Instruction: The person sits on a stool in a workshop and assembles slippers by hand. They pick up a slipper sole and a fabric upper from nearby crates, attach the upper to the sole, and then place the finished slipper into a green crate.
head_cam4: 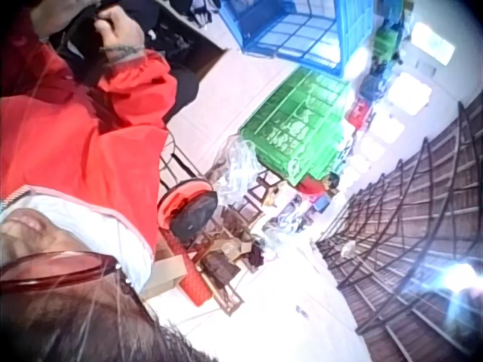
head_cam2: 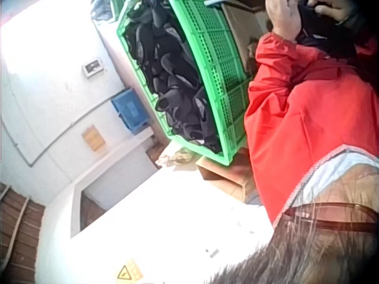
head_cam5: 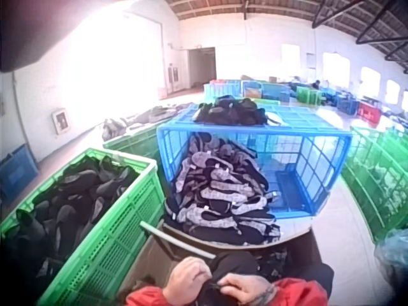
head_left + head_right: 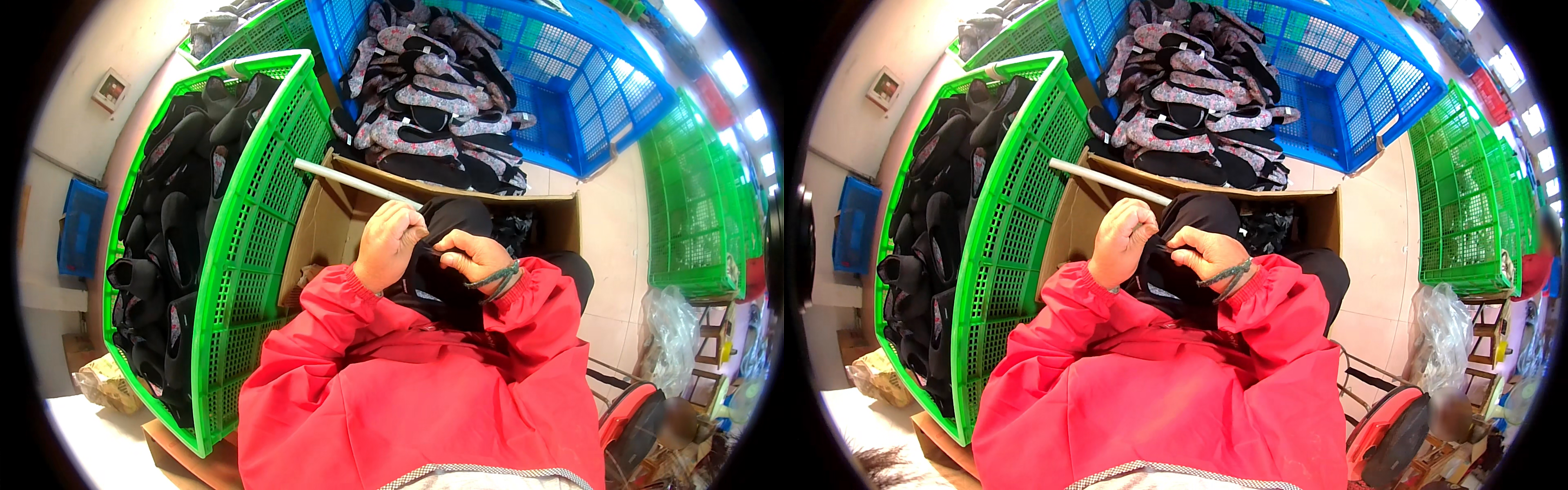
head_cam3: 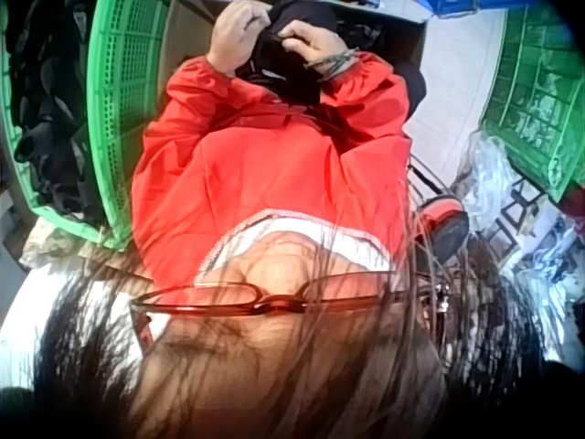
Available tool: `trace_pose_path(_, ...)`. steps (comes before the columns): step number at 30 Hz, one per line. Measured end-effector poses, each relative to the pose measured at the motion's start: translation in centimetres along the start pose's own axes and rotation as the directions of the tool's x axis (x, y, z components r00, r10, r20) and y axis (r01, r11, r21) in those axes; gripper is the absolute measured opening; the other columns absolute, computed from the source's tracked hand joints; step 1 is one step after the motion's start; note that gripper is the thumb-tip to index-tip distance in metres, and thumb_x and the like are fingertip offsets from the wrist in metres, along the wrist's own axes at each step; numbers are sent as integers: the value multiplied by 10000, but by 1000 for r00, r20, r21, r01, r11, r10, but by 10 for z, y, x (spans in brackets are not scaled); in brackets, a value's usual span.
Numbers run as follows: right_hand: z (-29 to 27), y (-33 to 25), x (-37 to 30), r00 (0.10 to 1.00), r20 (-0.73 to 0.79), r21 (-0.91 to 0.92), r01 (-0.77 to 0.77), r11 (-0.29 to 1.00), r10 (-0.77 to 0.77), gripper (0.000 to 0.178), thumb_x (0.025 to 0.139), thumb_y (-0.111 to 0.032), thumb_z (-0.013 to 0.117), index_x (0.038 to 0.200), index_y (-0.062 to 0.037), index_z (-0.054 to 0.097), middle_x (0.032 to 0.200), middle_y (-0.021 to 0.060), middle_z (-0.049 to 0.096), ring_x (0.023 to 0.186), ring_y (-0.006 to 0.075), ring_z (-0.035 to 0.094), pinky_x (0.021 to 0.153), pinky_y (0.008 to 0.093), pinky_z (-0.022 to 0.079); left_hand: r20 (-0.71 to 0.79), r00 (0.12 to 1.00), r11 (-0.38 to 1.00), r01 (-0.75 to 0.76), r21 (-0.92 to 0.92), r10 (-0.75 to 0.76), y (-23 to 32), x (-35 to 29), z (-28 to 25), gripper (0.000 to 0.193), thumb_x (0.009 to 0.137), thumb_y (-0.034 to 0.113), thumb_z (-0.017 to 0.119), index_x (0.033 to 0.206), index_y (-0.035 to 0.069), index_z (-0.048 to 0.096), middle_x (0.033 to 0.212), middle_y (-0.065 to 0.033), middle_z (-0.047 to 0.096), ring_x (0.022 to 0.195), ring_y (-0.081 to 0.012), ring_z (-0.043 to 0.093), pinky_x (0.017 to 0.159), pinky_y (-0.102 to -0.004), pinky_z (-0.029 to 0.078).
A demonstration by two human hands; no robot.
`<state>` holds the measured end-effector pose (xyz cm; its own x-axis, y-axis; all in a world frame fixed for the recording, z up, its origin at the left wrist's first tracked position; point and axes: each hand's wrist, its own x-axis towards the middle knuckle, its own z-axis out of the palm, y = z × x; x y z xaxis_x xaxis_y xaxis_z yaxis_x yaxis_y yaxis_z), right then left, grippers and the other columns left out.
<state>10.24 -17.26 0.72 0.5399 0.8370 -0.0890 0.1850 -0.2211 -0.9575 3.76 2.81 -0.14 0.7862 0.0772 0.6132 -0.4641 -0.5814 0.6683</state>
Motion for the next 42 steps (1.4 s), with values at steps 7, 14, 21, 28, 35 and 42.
trace_pose_path(7,3,11,2,1000,-7,123,-3,992,4,171,911,-111,633,1059,-25,639,862,35,677,822,119,632,762,260,490,17,1000,1000,1,3,-1,-3,-2,-1,145,802,55,688,820,20,548,786,-99,573,774,-302,562,712,-360,465)
trace_pose_path(14,5,7,-5,999,-53,134,-2,991,9,232,872,-53,683,1088,9,623,1018,70,655,938,130,608,838,269,485,-106,992,995,77,58,-71,-10,6,-9,130,774,26,702,808,26,576,775,-107,592,771,-319,575,700,-376,466)
trace_pose_path(21,1,44,-23,949,-309,-209,-3,978,-63,331,781,-131,785,1067,-37,648,972,97,652,865,184,608,786,291,479,-258,955,905,235,354,-147,-44,27,-22,89,829,114,685,838,44,631,826,-104,652,822,-325,604,743,-400,471)
trace_pose_path(28,-10,101,-52,801,-532,451,-6,892,275,110,867,-31,690,957,-31,627,839,-26,622,727,63,553,665,231,463,-172,970,881,230,412,-173,-62,13,-7,97,831,127,687,822,50,630,834,-102,659,810,-321,608,741,-405,470)
trace_pose_path(35,-33,99,-73,639,-697,669,418,615,325,114,894,1,639,996,-45,621,916,27,678,787,123,638,718,271,531,-41,998,972,-26,234,37,-12,41,57,86,798,63,692,818,36,613,830,-112,638,819,-320,598,748,-397,471)
trace_pose_path(42,-40,100,-95,627,-722,671,527,522,293,140,893,7,628,1025,-37,616,974,69,695,833,172,668,765,295,554,321,947,992,-64,105,27,41,40,118,141,774,-7,629,899,45,668,971,-123,667,954,-323,612,867,-402,480)
